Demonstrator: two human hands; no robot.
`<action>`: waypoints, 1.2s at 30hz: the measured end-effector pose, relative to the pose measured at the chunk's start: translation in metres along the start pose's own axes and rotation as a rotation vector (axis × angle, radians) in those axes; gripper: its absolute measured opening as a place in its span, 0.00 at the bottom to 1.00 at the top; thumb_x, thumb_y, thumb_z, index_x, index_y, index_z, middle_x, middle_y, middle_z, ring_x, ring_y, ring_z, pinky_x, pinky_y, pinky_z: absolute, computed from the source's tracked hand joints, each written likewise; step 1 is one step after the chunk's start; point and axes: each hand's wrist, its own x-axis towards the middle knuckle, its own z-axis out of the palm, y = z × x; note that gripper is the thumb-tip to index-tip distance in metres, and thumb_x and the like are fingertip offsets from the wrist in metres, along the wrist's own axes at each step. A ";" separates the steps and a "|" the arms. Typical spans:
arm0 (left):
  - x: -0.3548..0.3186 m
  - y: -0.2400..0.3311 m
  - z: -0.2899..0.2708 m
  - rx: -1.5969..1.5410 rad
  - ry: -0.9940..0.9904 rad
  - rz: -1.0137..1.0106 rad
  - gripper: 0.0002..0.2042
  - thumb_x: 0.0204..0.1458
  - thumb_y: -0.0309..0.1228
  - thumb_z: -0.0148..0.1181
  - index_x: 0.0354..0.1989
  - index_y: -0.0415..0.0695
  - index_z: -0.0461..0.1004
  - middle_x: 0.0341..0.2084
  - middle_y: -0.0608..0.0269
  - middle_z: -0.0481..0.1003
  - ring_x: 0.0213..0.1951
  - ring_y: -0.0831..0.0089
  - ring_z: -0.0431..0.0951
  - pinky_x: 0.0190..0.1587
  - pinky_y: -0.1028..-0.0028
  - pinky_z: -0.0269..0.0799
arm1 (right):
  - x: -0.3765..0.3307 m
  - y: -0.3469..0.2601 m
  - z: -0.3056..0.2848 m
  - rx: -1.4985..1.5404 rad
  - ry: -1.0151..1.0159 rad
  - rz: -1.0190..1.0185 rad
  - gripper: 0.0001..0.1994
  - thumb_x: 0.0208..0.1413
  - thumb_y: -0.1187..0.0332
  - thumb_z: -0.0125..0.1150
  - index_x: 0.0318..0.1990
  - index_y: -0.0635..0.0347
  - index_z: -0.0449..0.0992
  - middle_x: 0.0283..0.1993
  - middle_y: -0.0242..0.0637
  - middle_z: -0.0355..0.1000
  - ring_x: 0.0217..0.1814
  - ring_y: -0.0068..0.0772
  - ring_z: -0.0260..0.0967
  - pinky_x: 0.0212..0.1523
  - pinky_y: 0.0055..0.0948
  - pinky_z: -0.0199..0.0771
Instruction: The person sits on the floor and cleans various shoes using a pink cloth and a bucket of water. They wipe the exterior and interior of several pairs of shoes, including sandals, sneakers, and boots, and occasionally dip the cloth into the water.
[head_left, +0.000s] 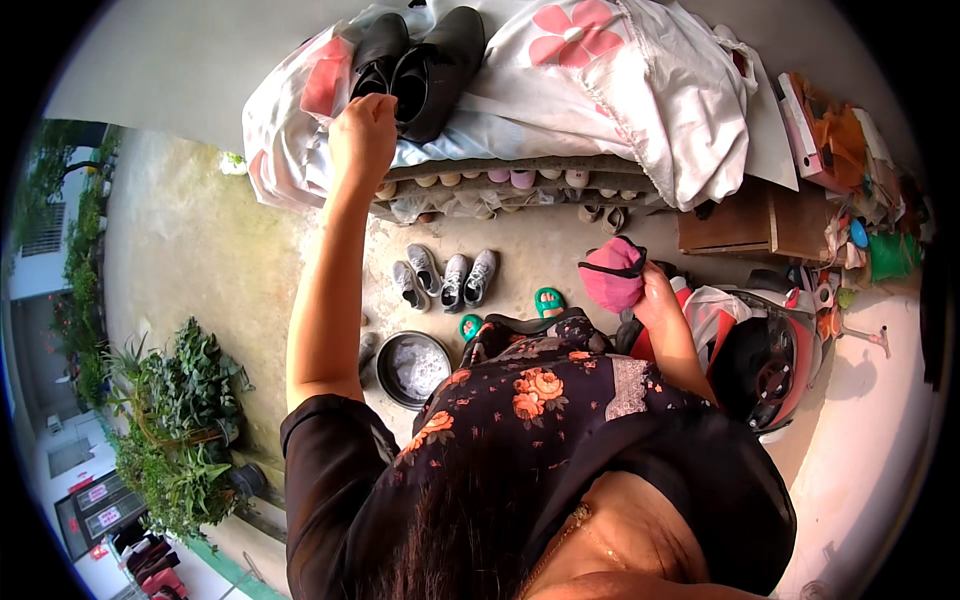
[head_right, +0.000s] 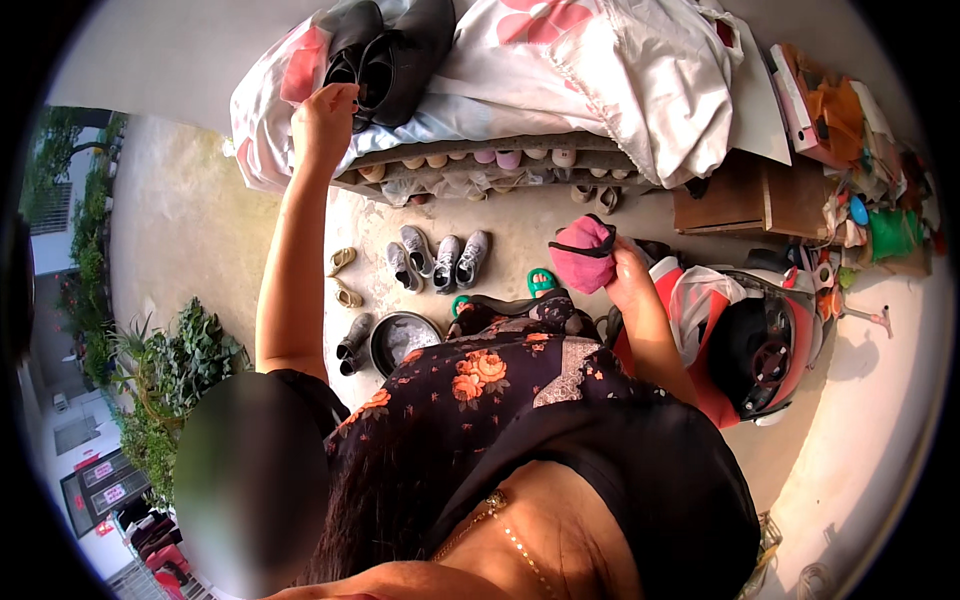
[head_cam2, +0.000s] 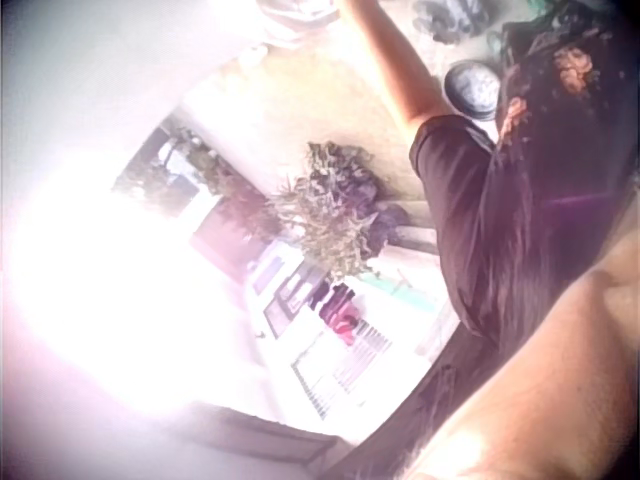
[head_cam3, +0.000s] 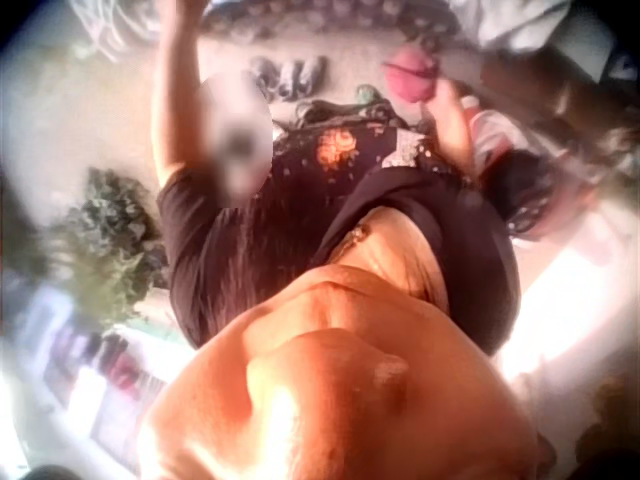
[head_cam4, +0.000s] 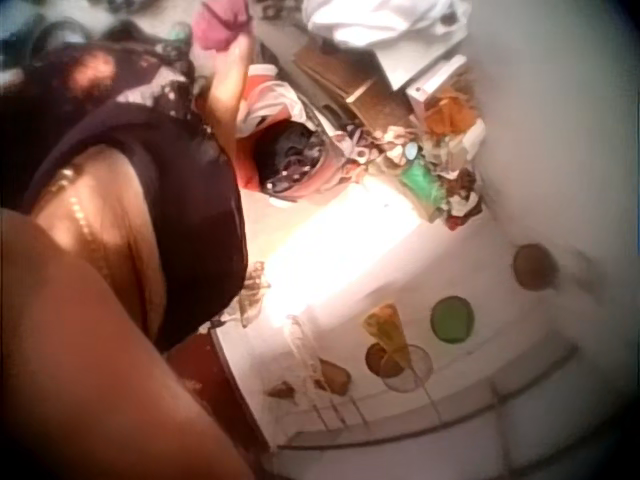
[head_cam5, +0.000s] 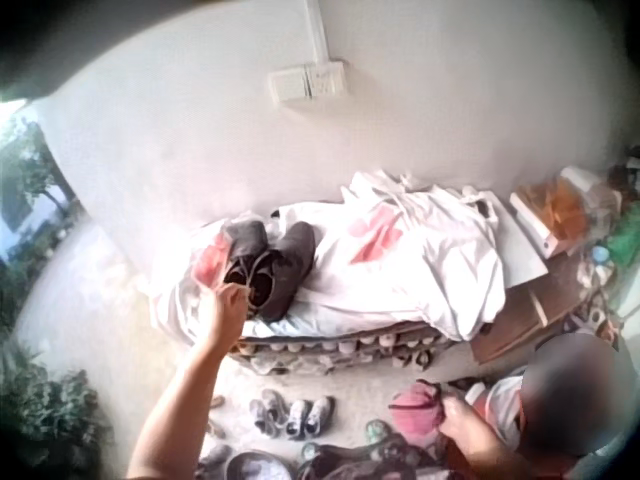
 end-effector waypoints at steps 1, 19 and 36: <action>0.001 0.000 0.000 -0.196 -0.107 -0.134 0.12 0.60 0.37 0.56 0.40 0.43 0.82 0.36 0.60 0.81 0.38 0.71 0.81 0.41 0.71 0.74 | 0.011 0.009 -0.001 -0.095 0.033 -0.012 0.12 0.65 0.68 0.50 0.51 0.60 0.75 0.49 0.33 0.75 0.50 0.26 0.73 0.53 0.31 0.71; -0.211 0.018 0.252 -1.180 -0.759 -0.180 0.21 0.55 0.33 0.63 0.56 0.39 0.70 0.50 0.63 0.75 0.52 0.71 0.75 0.56 0.69 0.71 | -0.014 0.004 0.094 -0.232 -0.314 -0.142 0.06 0.64 0.65 0.57 0.43 0.54 0.75 0.38 0.20 0.68 0.41 0.10 0.62 0.40 0.15 0.64; -0.234 0.033 0.164 -0.395 -0.633 -0.006 0.25 0.50 0.36 0.70 0.56 0.42 0.71 0.43 0.53 0.79 0.47 0.69 0.79 0.52 0.69 0.71 | 0.035 0.044 0.052 -0.777 -0.085 -0.077 0.08 0.64 0.66 0.56 0.42 0.61 0.75 0.32 0.23 0.71 0.31 0.11 0.63 0.31 0.17 0.64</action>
